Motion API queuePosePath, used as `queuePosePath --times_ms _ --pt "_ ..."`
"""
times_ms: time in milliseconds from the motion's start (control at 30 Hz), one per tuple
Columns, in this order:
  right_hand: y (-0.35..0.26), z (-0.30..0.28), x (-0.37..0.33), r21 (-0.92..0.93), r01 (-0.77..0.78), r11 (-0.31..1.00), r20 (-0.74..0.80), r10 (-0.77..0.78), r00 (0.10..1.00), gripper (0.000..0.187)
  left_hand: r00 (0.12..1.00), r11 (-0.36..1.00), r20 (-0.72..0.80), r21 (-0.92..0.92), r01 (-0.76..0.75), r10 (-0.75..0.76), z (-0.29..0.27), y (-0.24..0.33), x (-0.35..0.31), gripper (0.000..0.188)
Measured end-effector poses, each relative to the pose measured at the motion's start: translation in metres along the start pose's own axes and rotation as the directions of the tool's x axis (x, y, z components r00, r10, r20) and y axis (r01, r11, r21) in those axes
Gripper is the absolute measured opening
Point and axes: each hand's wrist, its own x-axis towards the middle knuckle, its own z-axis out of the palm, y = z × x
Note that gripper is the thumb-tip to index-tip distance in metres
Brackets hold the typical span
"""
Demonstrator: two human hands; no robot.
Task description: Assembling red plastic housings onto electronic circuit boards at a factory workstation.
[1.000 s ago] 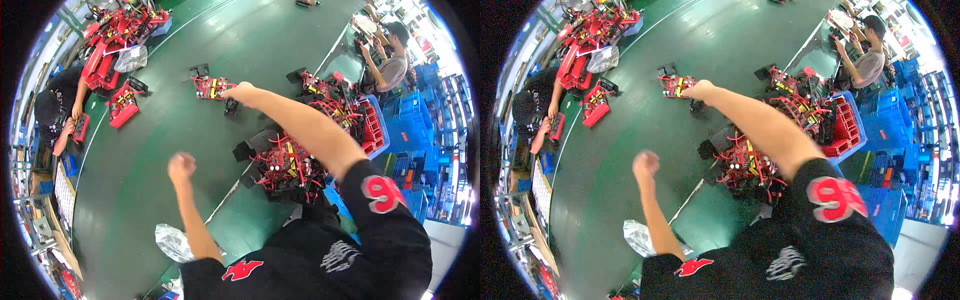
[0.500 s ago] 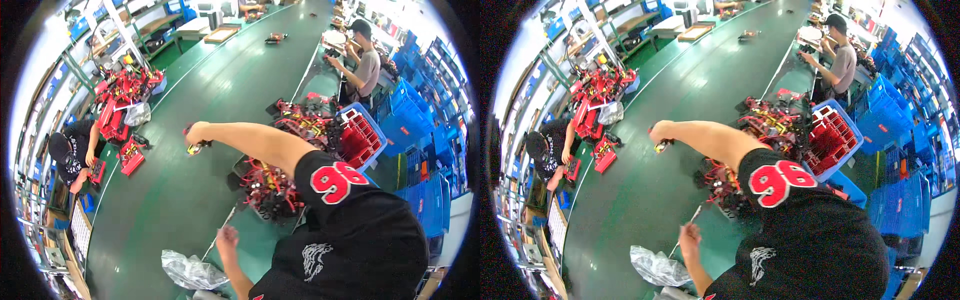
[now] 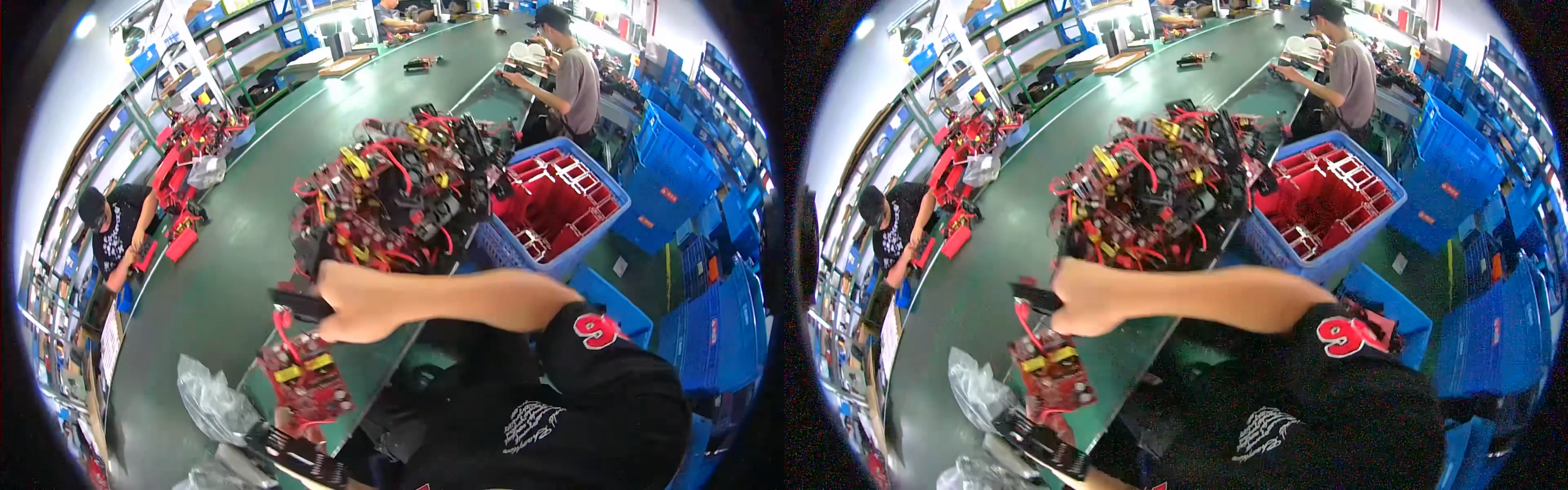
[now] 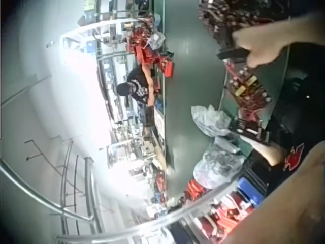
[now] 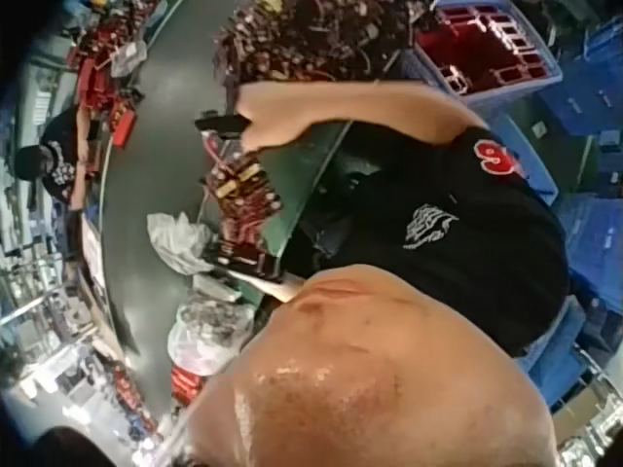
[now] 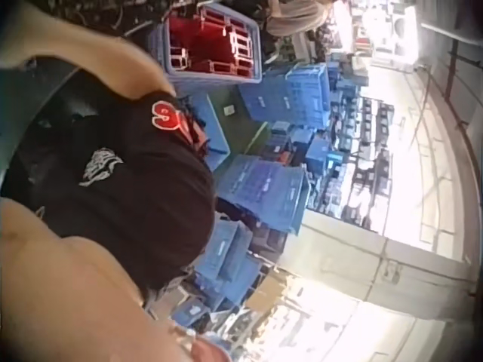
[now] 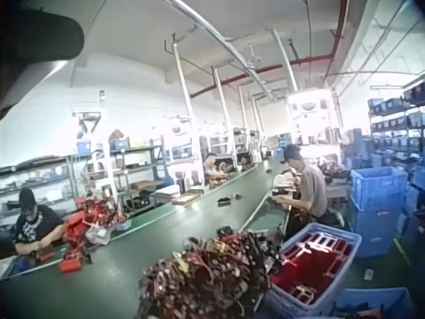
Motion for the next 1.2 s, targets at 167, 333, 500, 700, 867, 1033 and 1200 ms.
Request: queuePosePath --times_ms 167,333,500,700,867,1033,1200 --pt "0.009 0.097 -0.070 0.321 -0.369 0.872 0.150 0.337 0.929 0.029 0.812 0.967 -0.541 -0.013 0.253 -0.220 0.076 0.018 -0.083 0.067" --pt "0.002 0.167 -0.103 0.339 -0.366 0.867 -0.002 0.390 0.921 0.056 0.772 0.358 -0.280 0.931 0.073 0.570 0.073 -0.011 -0.056 0.038" --pt "0.018 0.229 -0.101 0.736 -0.366 0.570 0.070 0.474 0.878 0.085 0.887 0.029 0.198 0.972 -0.231 0.418 0.070 -0.011 -0.014 0.019" --pt "-0.013 0.219 -0.096 0.782 -0.407 0.472 0.022 0.632 0.774 0.081 0.957 -0.087 0.151 0.987 -0.133 0.246 -0.039 -0.007 0.036 0.071" --pt "-0.010 0.217 -0.093 0.815 -0.429 0.388 0.061 0.680 0.731 0.084 0.955 0.101 0.174 0.983 -0.153 -0.241 -0.051 0.010 0.065 0.085" --pt "-0.005 0.197 -0.130 0.931 -0.303 0.202 0.183 0.462 0.868 0.072 0.987 0.120 0.067 0.992 -0.050 -0.146 0.007 0.009 0.015 0.049" --pt "0.040 0.200 -0.190 0.934 -0.104 -0.343 0.218 0.314 0.924 0.053 0.990 -0.310 -0.034 0.948 0.076 0.139 0.180 -0.026 -0.043 0.047"
